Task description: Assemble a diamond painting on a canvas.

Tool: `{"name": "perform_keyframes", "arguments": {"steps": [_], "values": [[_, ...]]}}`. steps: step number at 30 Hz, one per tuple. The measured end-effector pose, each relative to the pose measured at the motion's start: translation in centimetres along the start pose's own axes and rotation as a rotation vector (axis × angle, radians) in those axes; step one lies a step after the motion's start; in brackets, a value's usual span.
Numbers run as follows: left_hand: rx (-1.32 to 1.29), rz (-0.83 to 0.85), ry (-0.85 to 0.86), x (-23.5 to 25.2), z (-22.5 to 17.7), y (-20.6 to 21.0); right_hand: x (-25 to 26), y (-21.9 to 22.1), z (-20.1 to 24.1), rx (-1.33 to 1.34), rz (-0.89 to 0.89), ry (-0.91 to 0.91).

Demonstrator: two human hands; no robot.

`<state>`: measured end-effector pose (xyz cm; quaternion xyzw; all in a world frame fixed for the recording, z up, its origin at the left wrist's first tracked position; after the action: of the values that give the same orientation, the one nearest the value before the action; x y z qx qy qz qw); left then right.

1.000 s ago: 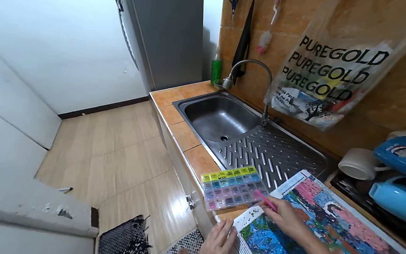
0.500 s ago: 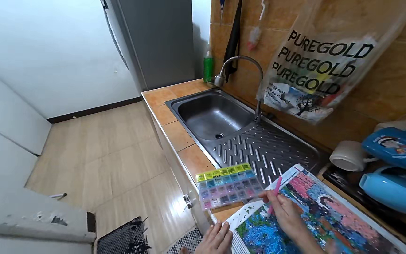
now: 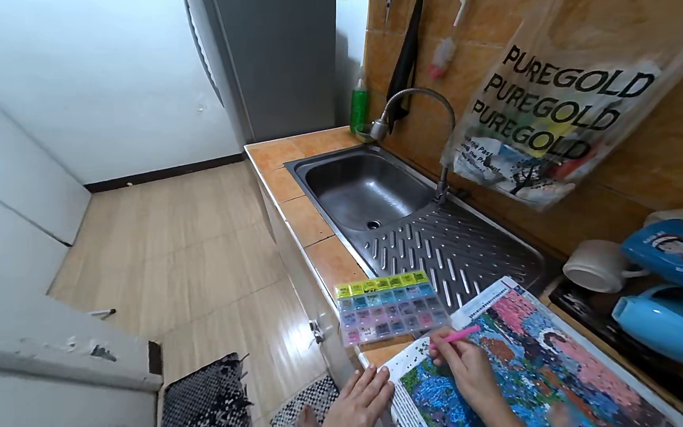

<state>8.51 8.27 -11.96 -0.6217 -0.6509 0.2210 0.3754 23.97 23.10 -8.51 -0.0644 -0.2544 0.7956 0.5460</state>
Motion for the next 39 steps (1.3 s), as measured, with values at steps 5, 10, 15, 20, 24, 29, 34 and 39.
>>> {"name": "perform_keyframes", "arguments": {"steps": [5,10,15,20,24,29,34,39], "values": [[0.000,0.018,-0.016,0.0,0.0,0.0,0.0,0.1,0.0,-0.018,-0.012,-0.025],[0.004,0.011,-0.017,0.0,0.0,0.0,-0.1,0.6,0.0,0.012,-0.019,-0.054],[0.010,-0.015,-0.005,0.0,0.2,0.2,0.1,0.9,0.0,0.007,-0.014,-0.096],[-0.015,-0.006,-0.028,0.0,0.0,0.0,0.2,1.3,-0.3,-0.002,0.004,-0.108],[-0.009,-0.009,-0.023,0.0,0.0,0.1,0.3,1.4,-0.4,0.006,0.010,-0.108],[-0.016,-0.006,-0.023,0.0,0.1,0.1,0.2,1.4,-0.4,0.004,0.018,-0.092],[-0.017,-0.006,-0.025,0.0,0.2,0.2,0.2,1.5,-0.5,0.014,0.036,-0.071],[-0.026,-0.002,-0.034,0.0,0.2,0.1,0.1,1.4,-0.4,0.014,0.046,-0.058]]}}
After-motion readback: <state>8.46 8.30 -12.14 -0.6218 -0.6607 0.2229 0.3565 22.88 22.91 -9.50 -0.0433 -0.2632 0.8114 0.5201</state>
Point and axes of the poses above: each hand's wrist, its own x-axis towards the middle knuckle, its own y-axis out of the palm, z = x × y, the point moved 6 cm from there along x, towards the middle knuckle, and after that the axes turned 7 degrees about -y, right-handed, at the moved point
